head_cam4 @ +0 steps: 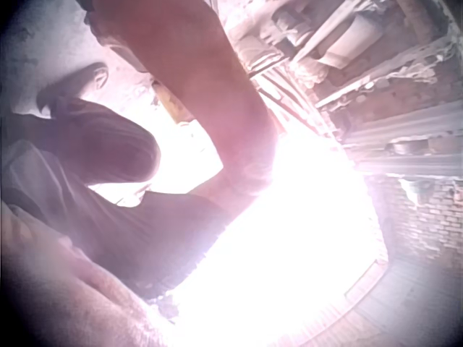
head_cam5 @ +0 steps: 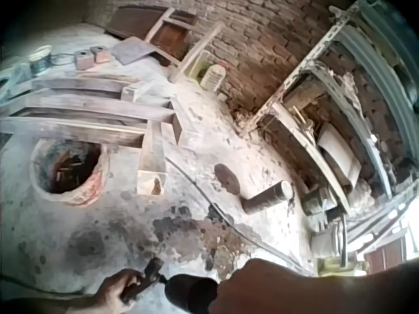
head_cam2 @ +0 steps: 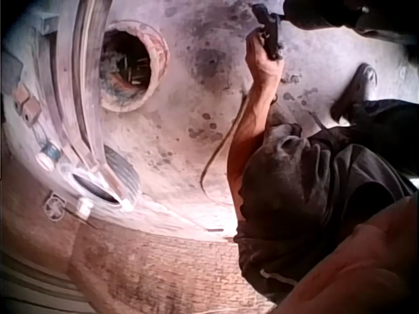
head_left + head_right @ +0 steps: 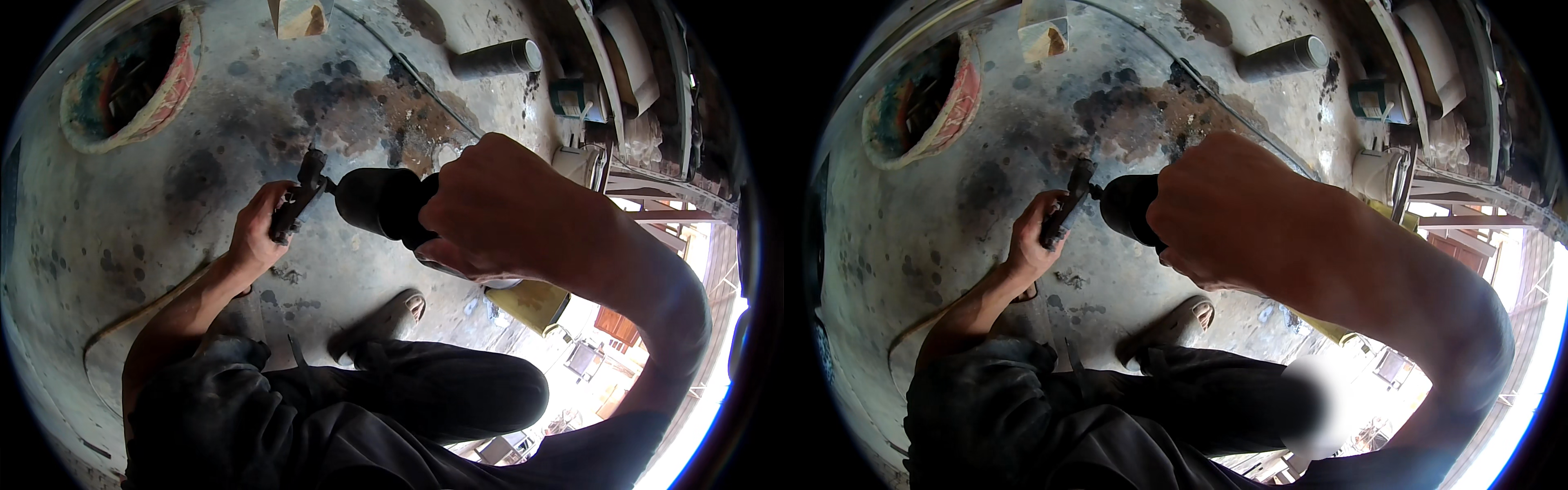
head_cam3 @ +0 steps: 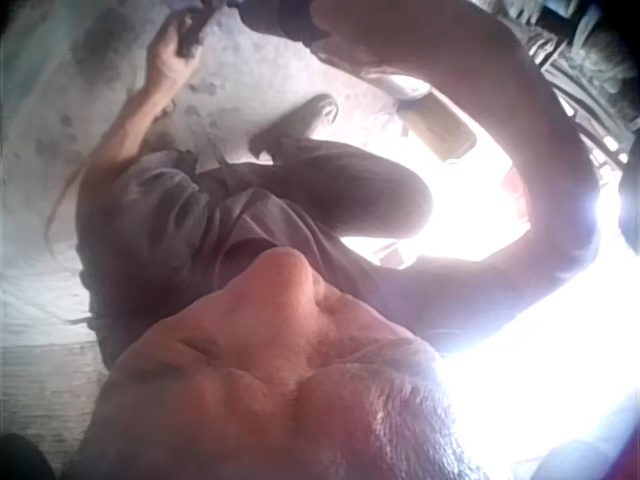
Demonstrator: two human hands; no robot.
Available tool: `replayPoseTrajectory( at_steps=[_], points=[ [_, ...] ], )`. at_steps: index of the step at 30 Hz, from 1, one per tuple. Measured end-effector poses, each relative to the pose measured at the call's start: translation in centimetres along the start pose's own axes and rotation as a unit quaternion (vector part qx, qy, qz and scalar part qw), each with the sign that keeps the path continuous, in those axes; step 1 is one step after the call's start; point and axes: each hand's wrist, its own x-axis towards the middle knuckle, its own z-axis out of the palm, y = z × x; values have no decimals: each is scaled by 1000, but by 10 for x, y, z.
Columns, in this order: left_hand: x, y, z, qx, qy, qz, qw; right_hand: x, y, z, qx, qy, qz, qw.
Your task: The person cleans a paint sprayer by repeatedly flushing it with a solvent. They pour solvent from a yellow container into the sprayer's cup, then spray the solvent onto the floor to clear the nozzle and internal passages. This process is repeated multiple times.
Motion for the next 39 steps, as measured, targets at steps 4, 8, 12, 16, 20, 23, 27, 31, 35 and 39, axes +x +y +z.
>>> replayPoseTrajectory(
  at_steps=[4,8,12,16,20,23,27,31,35,39],
  points=[
    [1,1,0,-5,-1,-6,1000,1,-2,2,-23,11,8,1000],
    [2,0,1,-1,4,11,1000,3,-2,-4,-15,-32,12,999],
    [0,0,0,-1,0,-7,1000,4,0,4,1,-6,14,1000],
    [0,-1,1,6,1,-5,1000,5,1,4,-12,-19,8,1000],
    [-1,-3,1,1,-1,1,1000,4,2,7,-16,-2,-2,1000],
    [-1,-2,2,2,-4,1,1000,4,2,7,-9,6,0,1000],
    [-1,-3,2,5,-1,6,1000,7,0,4,4,9,3,1000],
    [-3,-3,-1,14,0,0,1000,12,1,3,1,11,-10,1000],
    [3,1,12,-7,-11,13,1000,-2,-3,8,3,9,15,1000],
    [-1,-4,2,13,6,9,1000,7,3,3,7,6,-12,1000]
  ],
)
